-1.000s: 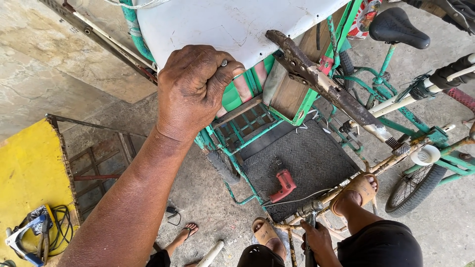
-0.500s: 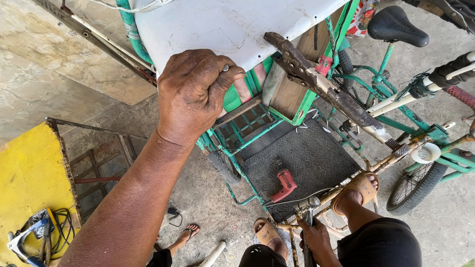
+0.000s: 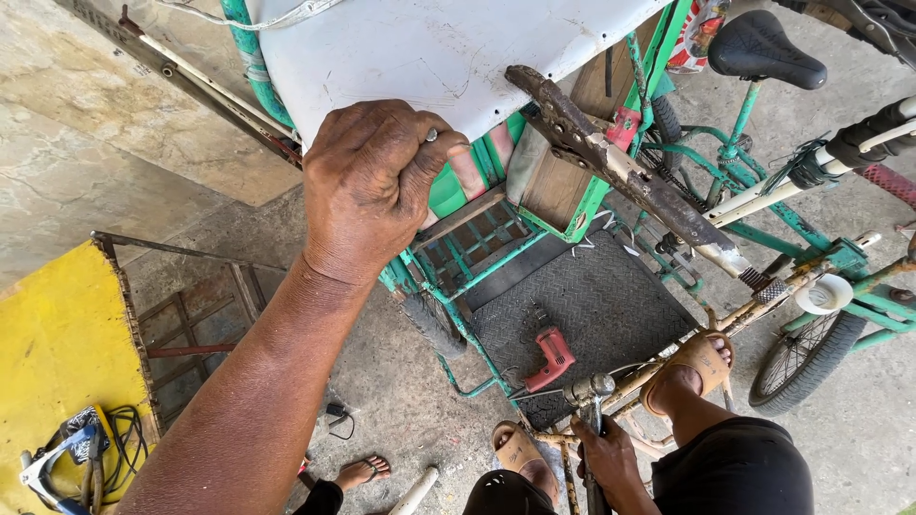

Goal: The person hammers a metal pin into a hole on a white plastic panel attached to a green tricycle frame. They then use pliers to bend and secure the pin, completing the fastening.

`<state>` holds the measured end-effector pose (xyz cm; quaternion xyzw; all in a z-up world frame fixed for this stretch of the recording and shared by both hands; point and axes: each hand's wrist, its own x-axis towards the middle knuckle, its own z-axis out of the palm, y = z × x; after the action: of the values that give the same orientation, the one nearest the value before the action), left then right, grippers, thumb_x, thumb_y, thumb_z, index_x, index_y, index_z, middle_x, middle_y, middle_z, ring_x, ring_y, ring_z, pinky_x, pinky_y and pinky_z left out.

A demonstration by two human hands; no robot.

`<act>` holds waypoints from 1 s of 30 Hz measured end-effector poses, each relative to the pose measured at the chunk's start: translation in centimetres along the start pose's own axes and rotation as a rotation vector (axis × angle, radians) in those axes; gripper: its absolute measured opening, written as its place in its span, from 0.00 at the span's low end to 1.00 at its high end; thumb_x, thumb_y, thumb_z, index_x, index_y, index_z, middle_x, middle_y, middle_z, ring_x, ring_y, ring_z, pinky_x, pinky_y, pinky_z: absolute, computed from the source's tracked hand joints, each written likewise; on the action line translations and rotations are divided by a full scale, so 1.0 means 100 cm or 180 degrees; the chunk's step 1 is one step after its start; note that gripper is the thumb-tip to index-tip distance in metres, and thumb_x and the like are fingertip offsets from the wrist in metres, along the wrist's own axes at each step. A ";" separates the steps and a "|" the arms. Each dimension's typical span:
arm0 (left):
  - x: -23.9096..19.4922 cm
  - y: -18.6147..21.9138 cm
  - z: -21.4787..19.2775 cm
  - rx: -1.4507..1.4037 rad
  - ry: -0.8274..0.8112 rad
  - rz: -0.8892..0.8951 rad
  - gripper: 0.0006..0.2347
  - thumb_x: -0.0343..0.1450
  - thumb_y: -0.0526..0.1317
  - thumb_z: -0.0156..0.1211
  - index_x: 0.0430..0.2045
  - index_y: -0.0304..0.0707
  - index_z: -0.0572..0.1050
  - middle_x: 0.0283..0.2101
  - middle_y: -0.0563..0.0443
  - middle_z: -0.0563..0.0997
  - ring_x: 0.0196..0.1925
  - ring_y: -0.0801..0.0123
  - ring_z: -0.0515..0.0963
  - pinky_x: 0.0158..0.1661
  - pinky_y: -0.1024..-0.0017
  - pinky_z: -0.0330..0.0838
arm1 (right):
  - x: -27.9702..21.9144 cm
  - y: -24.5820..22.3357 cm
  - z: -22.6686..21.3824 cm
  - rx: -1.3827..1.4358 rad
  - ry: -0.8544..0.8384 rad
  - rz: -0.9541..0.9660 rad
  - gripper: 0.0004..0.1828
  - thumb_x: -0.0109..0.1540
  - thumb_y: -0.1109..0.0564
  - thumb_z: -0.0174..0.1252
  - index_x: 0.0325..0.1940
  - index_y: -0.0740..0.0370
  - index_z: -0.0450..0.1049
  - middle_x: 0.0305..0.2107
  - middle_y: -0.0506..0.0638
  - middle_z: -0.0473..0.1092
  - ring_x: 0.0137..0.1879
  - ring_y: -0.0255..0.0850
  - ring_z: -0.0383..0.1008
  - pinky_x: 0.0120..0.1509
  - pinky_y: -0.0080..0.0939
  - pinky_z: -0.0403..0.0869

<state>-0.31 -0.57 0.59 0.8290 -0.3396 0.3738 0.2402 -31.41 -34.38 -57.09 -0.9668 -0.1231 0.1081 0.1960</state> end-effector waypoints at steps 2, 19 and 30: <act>-0.002 -0.002 0.001 0.0081 -0.0030 0.0018 0.03 0.80 0.36 0.64 0.36 0.40 0.80 0.39 0.50 0.83 0.42 0.51 0.82 0.47 0.53 0.73 | -0.001 -0.007 -0.012 0.0083 0.0069 0.0014 0.23 0.66 0.67 0.53 0.60 0.44 0.76 0.46 0.68 0.74 0.18 0.34 0.77 0.14 0.35 0.78; 0.000 -0.001 0.009 0.0553 0.0189 0.0469 0.04 0.75 0.33 0.70 0.37 0.43 0.80 0.36 0.56 0.82 0.38 0.61 0.79 0.41 0.62 0.74 | 0.104 -0.265 -0.480 0.1853 0.1820 0.0139 0.14 0.64 0.43 0.57 0.44 0.52 0.73 0.18 0.44 0.67 0.25 0.34 0.67 0.26 0.44 0.67; 0.000 0.000 0.010 0.0764 0.0108 0.0474 0.03 0.76 0.39 0.67 0.37 0.44 0.80 0.37 0.56 0.79 0.36 0.59 0.75 0.40 0.62 0.71 | 0.130 -0.282 -0.511 0.1573 0.1349 0.0462 0.21 0.64 0.38 0.59 0.32 0.55 0.66 0.15 0.47 0.63 0.25 0.38 0.57 0.27 0.48 0.64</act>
<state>0.12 -1.21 -0.02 0.8178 -0.3489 0.4426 0.1166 -11.53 -23.56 -1.77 -0.8973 0.0195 -0.0552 0.4376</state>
